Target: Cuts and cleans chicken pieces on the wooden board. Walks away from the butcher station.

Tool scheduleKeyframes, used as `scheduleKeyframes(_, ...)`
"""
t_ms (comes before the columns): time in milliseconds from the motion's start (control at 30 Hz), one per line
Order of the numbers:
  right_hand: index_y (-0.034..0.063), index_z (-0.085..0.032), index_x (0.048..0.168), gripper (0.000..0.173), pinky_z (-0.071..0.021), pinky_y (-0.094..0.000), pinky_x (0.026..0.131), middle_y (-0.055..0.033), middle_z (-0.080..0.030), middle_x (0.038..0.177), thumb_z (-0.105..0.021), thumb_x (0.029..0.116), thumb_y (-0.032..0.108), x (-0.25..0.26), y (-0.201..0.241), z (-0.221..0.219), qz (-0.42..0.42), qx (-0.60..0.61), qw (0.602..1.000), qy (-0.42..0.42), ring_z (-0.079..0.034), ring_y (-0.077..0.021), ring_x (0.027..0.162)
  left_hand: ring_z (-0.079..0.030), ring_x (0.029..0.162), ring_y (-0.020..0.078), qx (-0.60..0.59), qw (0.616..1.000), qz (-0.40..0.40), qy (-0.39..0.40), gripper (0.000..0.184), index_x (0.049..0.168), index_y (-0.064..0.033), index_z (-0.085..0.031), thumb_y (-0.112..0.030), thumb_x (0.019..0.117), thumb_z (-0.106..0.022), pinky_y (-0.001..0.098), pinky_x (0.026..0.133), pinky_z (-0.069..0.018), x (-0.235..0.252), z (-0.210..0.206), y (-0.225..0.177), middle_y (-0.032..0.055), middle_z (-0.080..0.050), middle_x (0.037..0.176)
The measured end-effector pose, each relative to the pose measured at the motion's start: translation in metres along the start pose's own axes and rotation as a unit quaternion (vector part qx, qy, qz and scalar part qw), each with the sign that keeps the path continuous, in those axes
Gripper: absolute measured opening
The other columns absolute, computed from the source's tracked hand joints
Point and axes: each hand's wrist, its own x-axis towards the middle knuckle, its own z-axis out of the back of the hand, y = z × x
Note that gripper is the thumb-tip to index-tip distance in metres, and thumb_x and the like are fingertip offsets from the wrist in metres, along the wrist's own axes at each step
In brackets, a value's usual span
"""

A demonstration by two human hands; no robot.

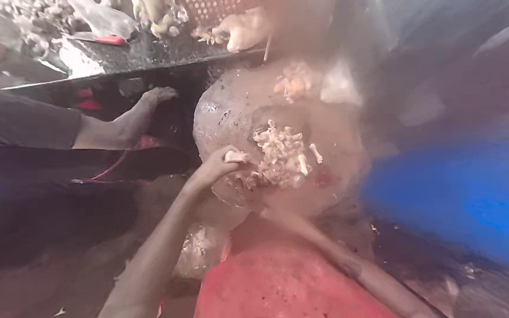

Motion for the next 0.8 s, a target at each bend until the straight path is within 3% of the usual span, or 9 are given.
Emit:
scheduleKeyframes(67, 0.0045, -0.058, 0.139, 0.049, -0.0529, -0.0498, 0.1, -0.0173, -0.069, 0.12, -0.049, 0.1075, 0.041, -0.009, -0.024, 0.014, -0.01, 0.056, 0.997, -0.042, -0.067, -0.027, 0.11, -0.069, 0.092, 0.0144, -0.221, 0.974, -0.02, -0.041, 0.052, 0.129, -0.0193, -0.053, -0.016, 0.0819, -0.075, 0.0351, 0.08, -0.0603, -0.041, 0.011, -0.009, 0.0026, -0.069, 0.108)
scheduleKeyframes(133, 0.0031, -0.061, 0.129, 0.047, -0.0574, -0.0431, 0.079, -0.0128, -0.068, 0.1, -0.046, 0.1083, 0.042, -0.013, -0.037, 0.029, -0.058, 0.108, 0.99, -0.064, -0.066, -0.0208, 0.085, -0.067, 0.096, 0.0132, -0.323, 0.94, -0.073, -0.079, 0.061, 0.133, -0.0291, -0.05, -0.023, 0.0798, -0.079, 0.0333, 0.081, -0.0596, -0.068, 0.01, -0.003, -0.0013, -0.067, 0.116)
scheduleKeyframes(200, 0.0042, -0.061, 0.12, 0.045, -0.0518, -0.0373, 0.058, -0.0069, -0.058, 0.079, -0.041, 0.1089, 0.043, -0.011, -0.039, 0.036, -0.079, 0.121, 0.986, -0.08, -0.056, -0.0166, 0.062, -0.067, 0.091, 0.0119, -0.362, 0.921, -0.07, -0.127, 0.048, 0.127, -0.0231, -0.057, -0.024, 0.0836, -0.077, 0.0324, 0.078, -0.0592, -0.083, -0.006, 0.011, -0.0006, -0.069, 0.109)
scheduleKeyframes(233, 0.0042, -0.06, 0.12, 0.045, -0.0517, -0.0369, 0.058, -0.0064, -0.057, 0.079, -0.041, 0.1088, 0.043, -0.008, -0.033, 0.039, -0.069, 0.105, 0.988, -0.092, -0.056, -0.016, 0.063, -0.067, 0.089, 0.0125, -0.371, 0.917, -0.045, -0.141, 0.044, 0.13, -0.0178, -0.056, -0.023, 0.0888, -0.07, 0.0332, 0.078, -0.0588, -0.086, -0.018, 0.023, 0.0016, -0.069, 0.107)
scheduleKeyframes(333, 0.0, -0.06, 0.127, 0.05, -0.0558, -0.0433, 0.075, -0.0117, -0.064, 0.09, -0.04, 0.1081, 0.042, 0.004, 0.011, 0.043, 0.015, 0.028, 0.993, -0.118, -0.063, -0.0204, 0.078, -0.067, 0.094, 0.016, -0.276, 0.939, 0.082, -0.187, 0.032, 0.13, -0.0076, -0.058, -0.022, 0.1014, -0.06, 0.0368, 0.084, -0.0588, -0.084, -0.052, 0.074, 0.008, -0.069, 0.111)
scheduleKeyframes(467, 0.0023, -0.059, 0.112, 0.043, -0.0452, -0.0274, 0.053, 0.0037, -0.048, 0.07, -0.031, 0.107, 0.035, 0.01, 0.088, 0.031, 0.138, 0.096, 0.982, -0.086, -0.046, -0.0071, 0.055, -0.069, 0.09, 0.025, -0.016, 0.952, 0.221, -0.211, 0.032, 0.124, -0.0144, -0.064, -0.036, 0.0995, -0.063, 0.0507, 0.083, -0.0563, -0.08, -0.087, 0.128, 0.0107, -0.07, 0.103)
scheduleKeyframes(533, 0.0003, -0.062, 0.11, 0.044, -0.0494, -0.0315, 0.06, -0.0008, -0.053, 0.072, -0.035, 0.107, 0.034, 0.022, 0.078, 0.012, 0.147, 0.036, 0.986, -0.076, -0.052, -0.0114, 0.061, -0.069, 0.094, 0.0283, 0.02, 0.95, 0.242, -0.196, 0.034, 0.126, -0.0146, -0.063, -0.037, 0.1003, -0.062, 0.0543, 0.085, -0.0557, -0.083, -0.09, 0.122, 0.0121, -0.07, 0.105)
scheduleKeyframes(633, 0.0009, -0.061, 0.123, 0.048, -0.0535, -0.0477, 0.089, -0.0172, -0.066, 0.102, -0.027, 0.1131, 0.033, 0.041, 0.038, -0.003, 0.029, -0.107, 0.993, 0.046, -0.065, -0.0274, 0.096, -0.069, 0.091, 0.0264, 0.006, 0.95, 0.244, -0.194, 0.03, 0.123, -0.0141, -0.064, -0.031, 0.0976, -0.063, 0.0524, 0.083, -0.0561, -0.084, -0.085, 0.113, 0.0105, -0.07, 0.1)
scheduleKeyframes(800, -0.0043, -0.063, 0.125, 0.05, -0.0525, -0.0473, 0.094, -0.0203, -0.068, 0.107, -0.028, 0.113, 0.031, 0.017, 0.018, 0.017, -0.024, -0.09, 0.995, -0.047, -0.066, -0.0279, 0.101, -0.067, 0.074, 0.0162, -0.207, 0.92, 0.178, -0.282, 0.03, 0.117, -0.005, -0.061, -0.029, 0.0996, -0.065, 0.0386, 0.071, -0.0593, -0.088, -0.089, 0.102, 0.0067, -0.068, 0.087)
